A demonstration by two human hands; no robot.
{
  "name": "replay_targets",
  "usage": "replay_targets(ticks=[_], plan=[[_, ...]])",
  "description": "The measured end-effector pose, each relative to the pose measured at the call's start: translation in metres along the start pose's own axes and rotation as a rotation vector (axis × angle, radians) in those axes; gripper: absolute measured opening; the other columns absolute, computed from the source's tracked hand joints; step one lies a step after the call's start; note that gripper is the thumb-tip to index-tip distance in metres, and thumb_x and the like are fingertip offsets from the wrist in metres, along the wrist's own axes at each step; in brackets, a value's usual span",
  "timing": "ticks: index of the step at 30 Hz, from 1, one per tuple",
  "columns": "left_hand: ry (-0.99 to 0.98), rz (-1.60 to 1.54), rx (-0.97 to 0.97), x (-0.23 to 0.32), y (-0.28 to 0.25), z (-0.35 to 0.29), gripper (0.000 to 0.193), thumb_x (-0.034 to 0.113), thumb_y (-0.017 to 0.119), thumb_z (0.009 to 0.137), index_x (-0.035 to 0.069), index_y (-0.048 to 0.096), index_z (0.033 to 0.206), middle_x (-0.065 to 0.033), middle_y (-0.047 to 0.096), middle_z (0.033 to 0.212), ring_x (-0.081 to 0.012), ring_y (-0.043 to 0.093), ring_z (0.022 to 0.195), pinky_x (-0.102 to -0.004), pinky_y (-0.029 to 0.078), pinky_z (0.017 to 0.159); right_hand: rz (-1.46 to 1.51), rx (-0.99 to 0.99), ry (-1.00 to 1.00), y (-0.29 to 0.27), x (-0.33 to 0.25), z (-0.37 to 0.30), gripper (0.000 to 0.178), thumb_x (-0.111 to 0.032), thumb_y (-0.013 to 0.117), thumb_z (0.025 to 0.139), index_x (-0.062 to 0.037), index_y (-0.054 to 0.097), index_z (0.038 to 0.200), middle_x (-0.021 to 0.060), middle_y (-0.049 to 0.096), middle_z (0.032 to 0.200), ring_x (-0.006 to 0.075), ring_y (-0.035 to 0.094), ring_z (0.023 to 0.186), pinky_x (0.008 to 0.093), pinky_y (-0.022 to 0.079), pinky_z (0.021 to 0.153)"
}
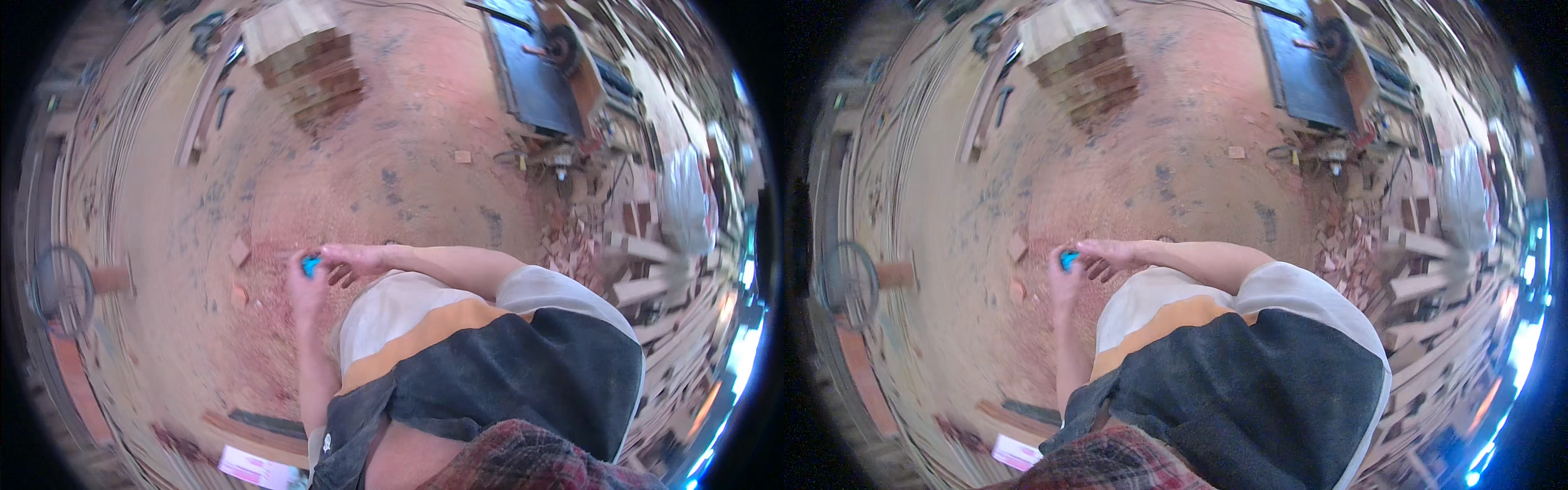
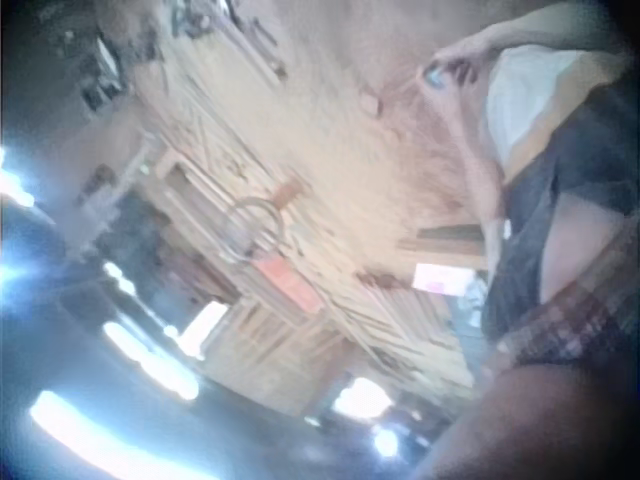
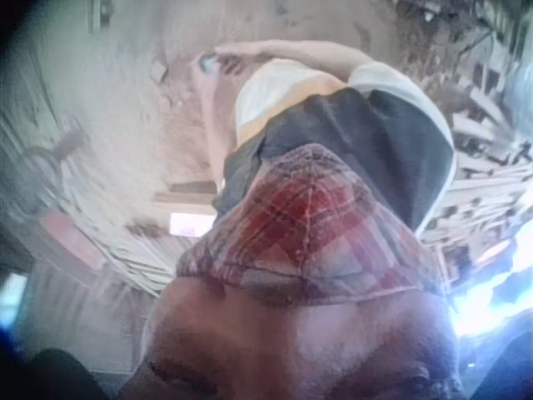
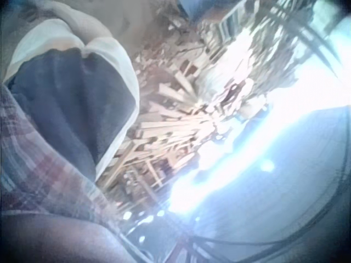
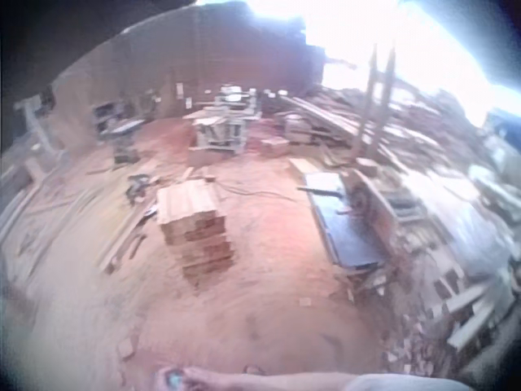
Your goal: The person picks up a small piece of wood and places it on a table saw. They then use a tape measure to measure the wood and apply glue to it. The person handles the wood and tools with their hands.
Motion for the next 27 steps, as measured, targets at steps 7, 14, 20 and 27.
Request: replay_targets(ticks=[7,14,20,27], plan=[[0.266,0.062,-0.258,0.091,0.124,0.084,0.066,0.023,0.074,0.094,-0.002,0.049,0.150,-0.0271,0.058,0.144,-0.0388,0.058,0.134,-0.0477,0.047,0.111,0.254,0.570,-0.315,-0.195,-0.088,-0.101,0.047,-0.042,0.069,0.104,-0.0160,0.052,0.139,0.0087,0.067,0.117,0.0231,0.073,0.094,0.0390,0.060,0.072],[-0.169,0.525,-0.716,-0.108,0.159,0.165,0.051,0.038,0.061,0.103,-0.003,0.065,0.132,-0.0228,0.071,0.128,-0.0344,0.066,0.121,-0.0473,0.051,0.101,0.532,0.938,-0.429,-0.305,-0.068,-0.191,0.048,-0.040,0.072,0.102,-0.0151,0.050,0.136,0.0116,0.068,0.113,0.0284,0.076,0.093,0.0370,0.059,0.067],[-0.305,0.415,-0.995,-0.052,0.175,0.275,0.040,0.036,0.058,0.105,0.001,0.072,0.119,-0.0112,0.075,0.101,-0.0243,0.069,0.087,-0.0428,0.055,0.076,0.708,1.129,-0.419,-0.355,-0.072,-0.200,0.044,-0.039,0.070,0.103,-0.0151,0.051,0.134,0.0106,0.068,0.110,0.0284,0.076,0.086,0.0387,0.058,0.066],[0.129,0.888,-1.138,0.120,0.296,0.440,0.035,0.030,0.067,0.094,-0.001,0.075,0.109,-0.0165,0.076,0.086,-0.0247,0.073,0.075,-0.0416,0.058,0.071,0.725,1.345,-0.565,-0.426,-0.152,-0.214,0.051,-0.052,0.065,0.103,-0.0108,0.051,0.128,0.0077,0.068,0.098,0.0240,0.073,0.078,0.0375,0.057,0.067]])
Point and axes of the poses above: each hand's wrist, its own z-axis towards the middle knuckle, its own y-axis out of the palm, x = y × z, the point moved 8 cm from there along z, towards the middle knuckle
